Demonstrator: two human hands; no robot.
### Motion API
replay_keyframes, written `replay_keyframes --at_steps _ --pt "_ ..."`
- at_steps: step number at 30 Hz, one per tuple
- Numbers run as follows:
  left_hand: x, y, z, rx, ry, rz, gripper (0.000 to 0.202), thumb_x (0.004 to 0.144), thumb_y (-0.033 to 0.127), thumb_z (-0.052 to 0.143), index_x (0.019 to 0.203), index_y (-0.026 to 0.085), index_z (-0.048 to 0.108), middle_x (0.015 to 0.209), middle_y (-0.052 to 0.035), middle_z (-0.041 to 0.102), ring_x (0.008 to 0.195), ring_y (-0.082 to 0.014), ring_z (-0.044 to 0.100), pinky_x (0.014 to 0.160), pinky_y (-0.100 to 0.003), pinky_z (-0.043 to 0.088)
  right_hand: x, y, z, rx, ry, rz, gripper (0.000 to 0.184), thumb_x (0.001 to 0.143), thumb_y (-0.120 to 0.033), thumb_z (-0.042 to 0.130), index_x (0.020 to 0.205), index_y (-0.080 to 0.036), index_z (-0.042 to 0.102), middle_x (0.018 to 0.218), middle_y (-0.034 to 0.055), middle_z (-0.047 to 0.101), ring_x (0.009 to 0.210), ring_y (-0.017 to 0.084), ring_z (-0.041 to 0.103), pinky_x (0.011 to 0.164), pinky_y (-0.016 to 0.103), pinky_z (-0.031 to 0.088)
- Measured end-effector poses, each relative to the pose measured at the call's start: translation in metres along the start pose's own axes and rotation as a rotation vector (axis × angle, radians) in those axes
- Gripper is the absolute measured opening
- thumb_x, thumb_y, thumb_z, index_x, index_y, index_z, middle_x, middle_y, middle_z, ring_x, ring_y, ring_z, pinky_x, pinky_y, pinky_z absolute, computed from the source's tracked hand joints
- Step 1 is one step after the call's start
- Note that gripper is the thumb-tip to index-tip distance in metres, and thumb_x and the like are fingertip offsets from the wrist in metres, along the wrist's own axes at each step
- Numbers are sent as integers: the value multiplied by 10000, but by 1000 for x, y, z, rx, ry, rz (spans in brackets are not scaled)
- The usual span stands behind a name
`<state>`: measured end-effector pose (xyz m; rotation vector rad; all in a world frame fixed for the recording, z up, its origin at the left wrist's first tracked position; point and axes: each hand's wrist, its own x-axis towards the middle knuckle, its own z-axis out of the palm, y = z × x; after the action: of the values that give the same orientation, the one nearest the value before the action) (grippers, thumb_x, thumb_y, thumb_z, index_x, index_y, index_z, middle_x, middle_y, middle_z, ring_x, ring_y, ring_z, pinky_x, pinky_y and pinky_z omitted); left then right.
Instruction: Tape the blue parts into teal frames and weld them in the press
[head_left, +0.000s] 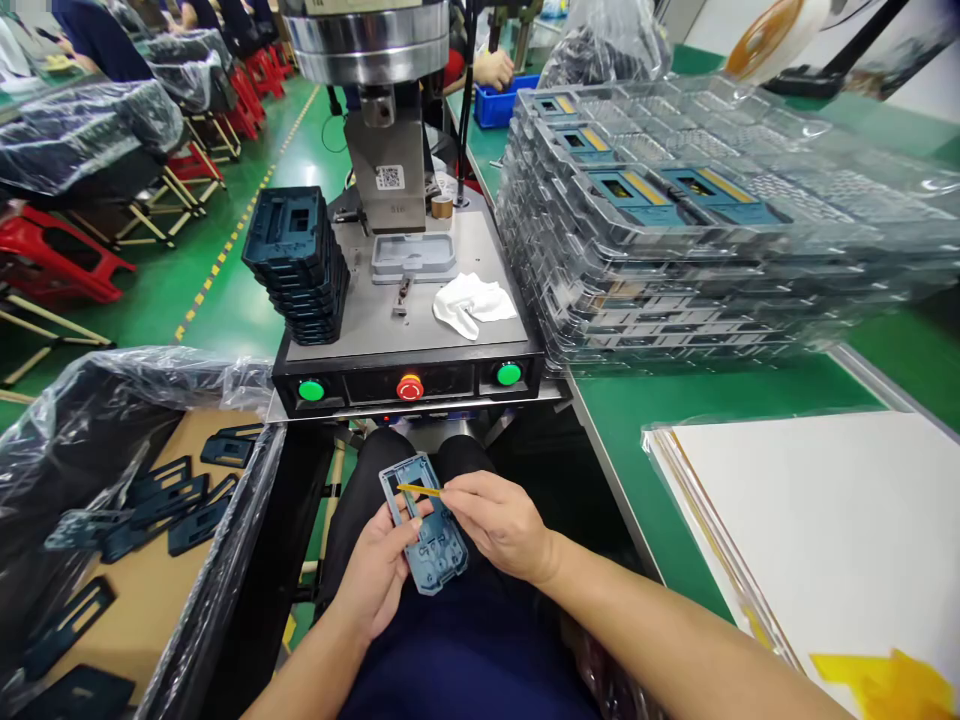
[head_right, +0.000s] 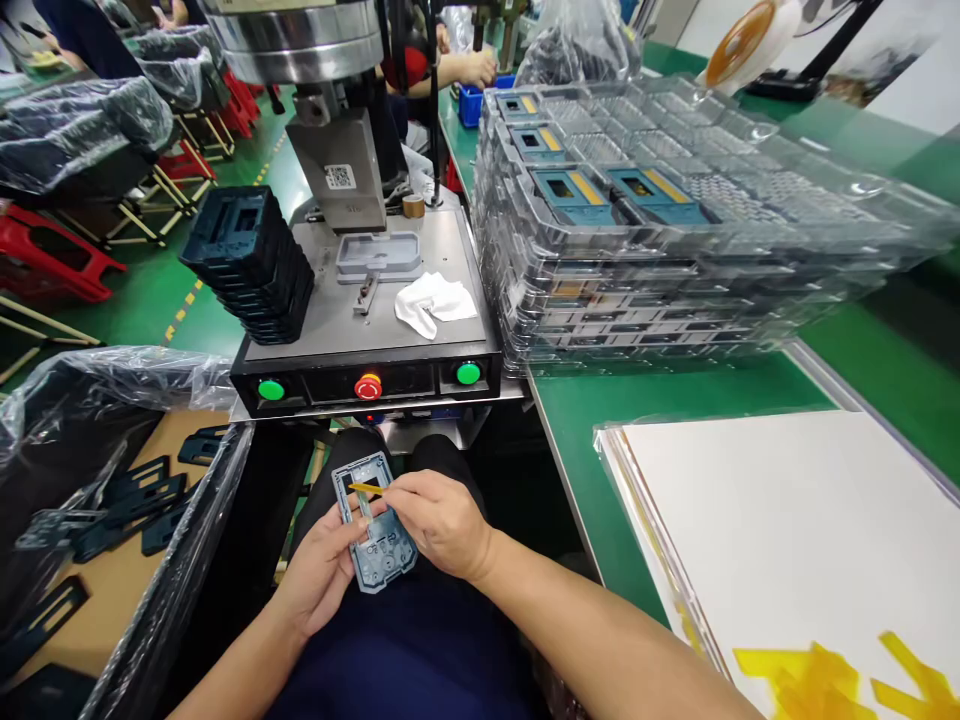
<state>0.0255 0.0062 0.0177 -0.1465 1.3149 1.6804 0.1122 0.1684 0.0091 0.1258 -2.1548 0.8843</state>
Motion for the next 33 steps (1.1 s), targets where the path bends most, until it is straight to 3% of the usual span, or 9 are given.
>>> replay_keyframes --at_steps 5,11,18,25,33 --pt "-4 0 9 -33 -103 0 391 768 214 701 1144 177 601 1135 -92 639 1093 -245 567 919 -344 449 4 -6 -4 -66 -42 -216 188 894 -147 506 1039 -112 621 892 98 696 825 167 641 702 291 550" --pt "-8 3 17 -26 -106 -13 448 744 153 700 1175 195 589 1158 -67 638 1120 -232 557 947 -326 433 9 -12 -3 -43 -113 -309 198 916 -119 432 949 -99 626 843 89 692 837 163 649 753 287 556" --pt "-7 3 10 -75 -117 -35 544 670 65 674 1183 226 592 1171 -39 634 1109 -222 564 947 -307 428 7 -9 2 15 -209 -272 178 912 -134 470 938 -131 645 895 81 701 929 174 642 842 292 545" --pt "-11 4 6 -109 -243 -49 686 609 -21 579 1237 254 562 1177 -29 622 1086 -216 571 922 -301 444 5 -7 5 -3 -306 -234 149 914 -189 504 921 -192 653 913 30 710 983 142 625 972 300 490" --pt "-12 4 7 -106 -269 -45 646 644 -12 592 1225 270 566 1184 -26 609 1078 -204 572 922 -299 454 4 -8 3 -41 -458 -227 168 903 -248 497 919 -185 652 976 33 708 1103 198 569 975 348 458"
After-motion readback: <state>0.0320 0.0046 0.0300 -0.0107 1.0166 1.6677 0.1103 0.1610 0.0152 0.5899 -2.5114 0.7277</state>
